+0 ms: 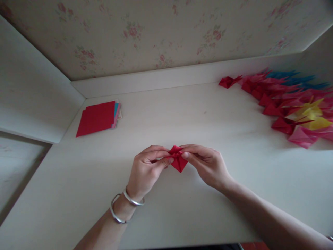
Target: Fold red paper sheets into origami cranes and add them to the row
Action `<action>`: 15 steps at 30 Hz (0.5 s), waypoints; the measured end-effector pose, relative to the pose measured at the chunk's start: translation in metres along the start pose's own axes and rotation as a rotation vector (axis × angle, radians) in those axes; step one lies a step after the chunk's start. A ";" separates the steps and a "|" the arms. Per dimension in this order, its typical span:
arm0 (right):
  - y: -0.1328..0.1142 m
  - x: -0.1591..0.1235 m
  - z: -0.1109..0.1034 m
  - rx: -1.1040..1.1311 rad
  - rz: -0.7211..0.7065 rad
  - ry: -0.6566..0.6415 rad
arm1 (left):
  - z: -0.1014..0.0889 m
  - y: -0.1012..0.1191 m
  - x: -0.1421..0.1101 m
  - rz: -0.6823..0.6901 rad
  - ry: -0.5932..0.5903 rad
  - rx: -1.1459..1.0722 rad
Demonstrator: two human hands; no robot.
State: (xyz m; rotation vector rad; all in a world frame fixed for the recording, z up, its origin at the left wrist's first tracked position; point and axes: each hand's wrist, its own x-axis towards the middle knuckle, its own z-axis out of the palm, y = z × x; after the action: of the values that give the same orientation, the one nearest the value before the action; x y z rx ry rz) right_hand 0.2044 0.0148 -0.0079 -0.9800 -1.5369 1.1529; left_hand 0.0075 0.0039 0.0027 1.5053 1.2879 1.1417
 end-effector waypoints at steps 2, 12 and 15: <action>0.000 0.000 0.000 0.047 0.026 -0.003 | 0.001 0.001 -0.001 -0.046 0.003 -0.069; 0.000 -0.002 -0.003 0.091 0.095 0.053 | 0.003 0.004 -0.002 -0.171 0.070 -0.345; 0.000 -0.002 -0.003 0.068 0.106 0.075 | 0.003 0.005 -0.002 -0.163 0.052 -0.323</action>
State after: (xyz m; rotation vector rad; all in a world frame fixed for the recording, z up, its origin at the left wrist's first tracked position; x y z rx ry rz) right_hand 0.2081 0.0141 -0.0082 -1.0575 -1.3916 1.2209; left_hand 0.0110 0.0014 0.0066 1.1210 1.1722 1.2213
